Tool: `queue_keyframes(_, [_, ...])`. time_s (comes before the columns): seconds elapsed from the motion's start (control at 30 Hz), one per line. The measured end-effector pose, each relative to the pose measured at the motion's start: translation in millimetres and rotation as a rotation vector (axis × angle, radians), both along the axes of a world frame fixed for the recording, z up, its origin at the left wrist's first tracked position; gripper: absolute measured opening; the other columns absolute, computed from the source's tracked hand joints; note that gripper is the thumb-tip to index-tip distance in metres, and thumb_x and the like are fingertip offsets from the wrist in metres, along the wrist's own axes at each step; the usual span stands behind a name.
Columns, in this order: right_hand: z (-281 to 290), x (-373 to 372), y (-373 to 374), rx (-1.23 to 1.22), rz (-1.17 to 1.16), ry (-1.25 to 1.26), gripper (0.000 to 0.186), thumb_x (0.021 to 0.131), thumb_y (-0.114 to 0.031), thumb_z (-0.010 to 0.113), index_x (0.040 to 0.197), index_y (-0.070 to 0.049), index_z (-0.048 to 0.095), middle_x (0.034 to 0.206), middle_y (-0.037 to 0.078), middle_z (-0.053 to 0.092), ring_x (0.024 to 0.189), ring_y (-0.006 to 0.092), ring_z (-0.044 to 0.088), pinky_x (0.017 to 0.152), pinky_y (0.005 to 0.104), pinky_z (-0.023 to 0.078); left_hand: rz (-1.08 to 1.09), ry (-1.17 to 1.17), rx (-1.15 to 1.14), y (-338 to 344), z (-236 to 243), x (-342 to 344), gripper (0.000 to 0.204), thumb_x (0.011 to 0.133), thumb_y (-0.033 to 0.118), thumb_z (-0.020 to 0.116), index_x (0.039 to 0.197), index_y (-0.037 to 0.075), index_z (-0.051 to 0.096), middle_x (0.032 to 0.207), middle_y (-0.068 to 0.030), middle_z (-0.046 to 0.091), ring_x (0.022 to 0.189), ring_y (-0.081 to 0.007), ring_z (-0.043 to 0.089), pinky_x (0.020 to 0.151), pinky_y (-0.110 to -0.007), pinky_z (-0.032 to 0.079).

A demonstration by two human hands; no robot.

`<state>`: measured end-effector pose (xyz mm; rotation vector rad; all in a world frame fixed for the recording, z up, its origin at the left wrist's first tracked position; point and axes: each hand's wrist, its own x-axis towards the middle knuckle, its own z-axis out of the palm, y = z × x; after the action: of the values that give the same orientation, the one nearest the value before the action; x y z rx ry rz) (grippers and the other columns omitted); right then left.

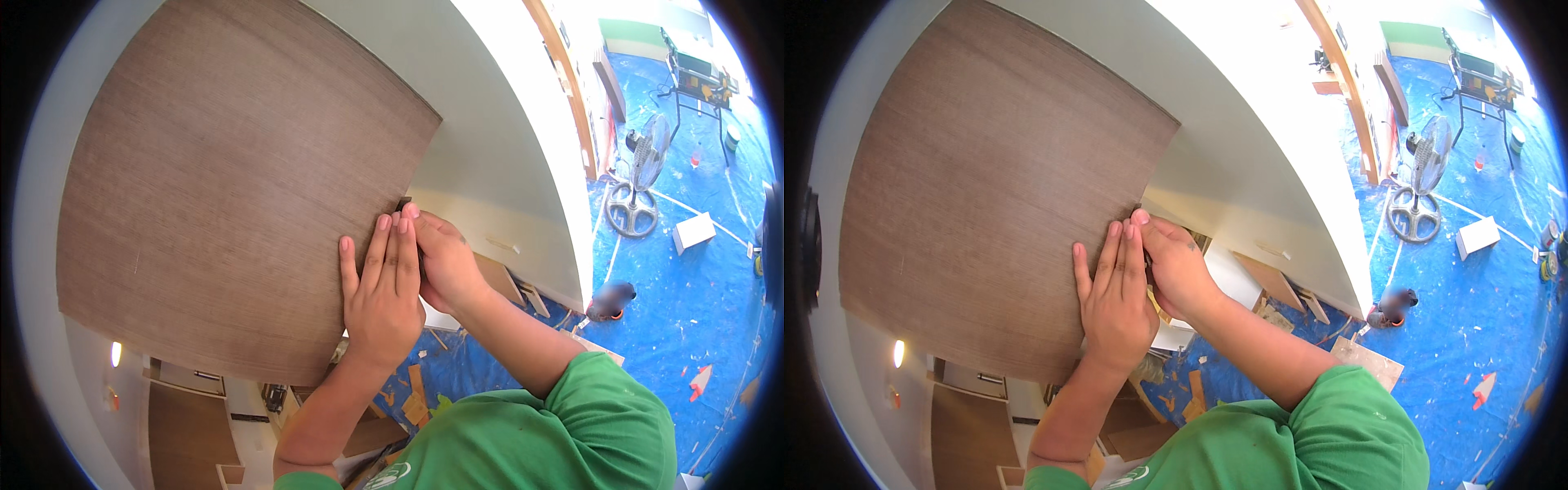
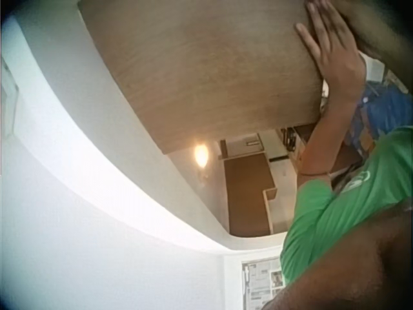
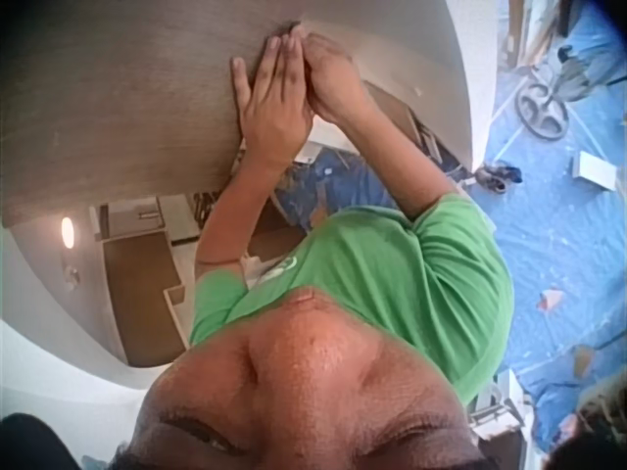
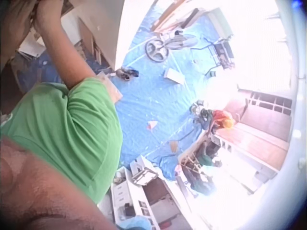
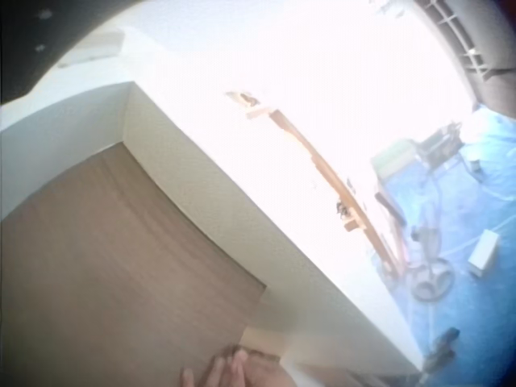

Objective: The person positions a wooden cabinet door against an upper cabinet frame and uses a small rectangular tool to press and align the door edges. They repeatedly adjust the door's position and apply pressure along the seams to ensure a flush fit.

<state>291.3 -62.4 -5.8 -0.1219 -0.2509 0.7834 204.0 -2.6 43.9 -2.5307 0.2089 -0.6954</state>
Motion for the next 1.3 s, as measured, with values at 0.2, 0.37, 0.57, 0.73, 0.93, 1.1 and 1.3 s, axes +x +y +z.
queue_keyframes(0.2, [-1, 3, 2, 0.028, -0.028, 0.019, 0.031, 0.106, -0.032, 0.049, 0.091, -0.006, 0.058, 0.086, -0.001, 0.055, 0.081, 0.0093, 0.048, 0.074, 0.0278, 0.044, -0.023, -0.023, 0.003, 3, -3, 5, 0.056, 0.088, 0.002, 0.049, 0.143, -0.005, 0.045, 0.14, -0.016, 0.057, 0.133, -0.0315, 0.052, 0.117, -0.06, 0.02])
queue_keyframes(0.37, [0, 4, 3, 0.045, -0.04, 0.015, 0.031, 0.106, -0.031, 0.049, 0.092, -0.006, 0.058, 0.086, 0.0, 0.056, 0.081, 0.0092, 0.049, 0.074, 0.0271, 0.045, -0.014, -0.02, -0.015, 1, 0, 5, 0.056, 0.088, 0.001, 0.049, 0.143, -0.005, 0.045, 0.141, -0.0155, 0.056, 0.134, -0.0302, 0.052, 0.117, -0.058, 0.021])
queue_keyframes(0.57, [1, 7, 4, 0.008, -0.068, 0.02, 0.032, 0.106, -0.032, 0.05, 0.09, -0.006, 0.057, 0.085, 0.0, 0.057, 0.078, 0.0097, 0.051, 0.07, 0.0271, 0.046, 0.016, -0.02, 0.005, -1, 2, 9, 0.055, 0.089, 0.003, 0.046, 0.143, -0.005, 0.044, 0.138, -0.0145, 0.06, 0.136, -0.0257, 0.05, 0.12, -0.053, 0.019])
queue_keyframes(0.73, [1, 12, 4, -0.021, -0.052, -0.012, 0.033, 0.105, -0.032, 0.049, 0.087, -0.005, 0.056, 0.084, 0.002, 0.056, 0.077, 0.0111, 0.051, 0.068, 0.0281, 0.046, 0.047, -0.007, 0.007, 0, 1, 10, 0.059, 0.087, 0.005, 0.053, 0.145, -0.004, 0.043, 0.143, -0.0128, 0.055, 0.138, -0.0263, 0.047, 0.119, -0.055, 0.019])
queue_keyframes(0.93, [7, 12, 4, -0.012, -0.08, 0.023, 0.033, 0.105, -0.03, 0.049, 0.086, -0.004, 0.054, 0.086, 0.004, 0.055, 0.079, 0.0134, 0.05, 0.07, 0.0311, 0.047, 0.079, 0.017, 0.0, -3, 4, 13, 0.065, 0.087, 0.012, 0.06, 0.147, -0.002, 0.041, 0.146, -0.0114, 0.052, 0.14, -0.026, 0.045, 0.119, -0.054, 0.018])
queue_keyframes(1.1, [10, 10, 2, 0.02, -0.064, 0.046, 0.033, 0.106, -0.03, 0.048, 0.088, -0.004, 0.054, 0.086, 0.005, 0.055, 0.08, 0.0147, 0.051, 0.073, 0.0321, 0.048, 0.052, 0.018, 0.012, -2, 6, 13, 0.067, 0.086, 0.013, 0.062, 0.148, 0.0, 0.04, 0.148, -0.0117, 0.05, 0.139, -0.0259, 0.045, 0.12, -0.054, 0.019])
queue_keyframes(1.3, [14, 1, -5, -0.003, -0.085, 0.058, 0.033, 0.106, -0.031, 0.048, 0.09, -0.003, 0.055, 0.09, 0.005, 0.055, 0.083, 0.0146, 0.051, 0.075, 0.0328, 0.048, 0.081, 0.053, 0.009, -5, 8, 5, 0.059, 0.093, 0.005, 0.045, 0.15, 0.001, 0.035, 0.148, -0.0096, 0.051, 0.142, -0.0228, 0.041, 0.121, -0.052, 0.017])
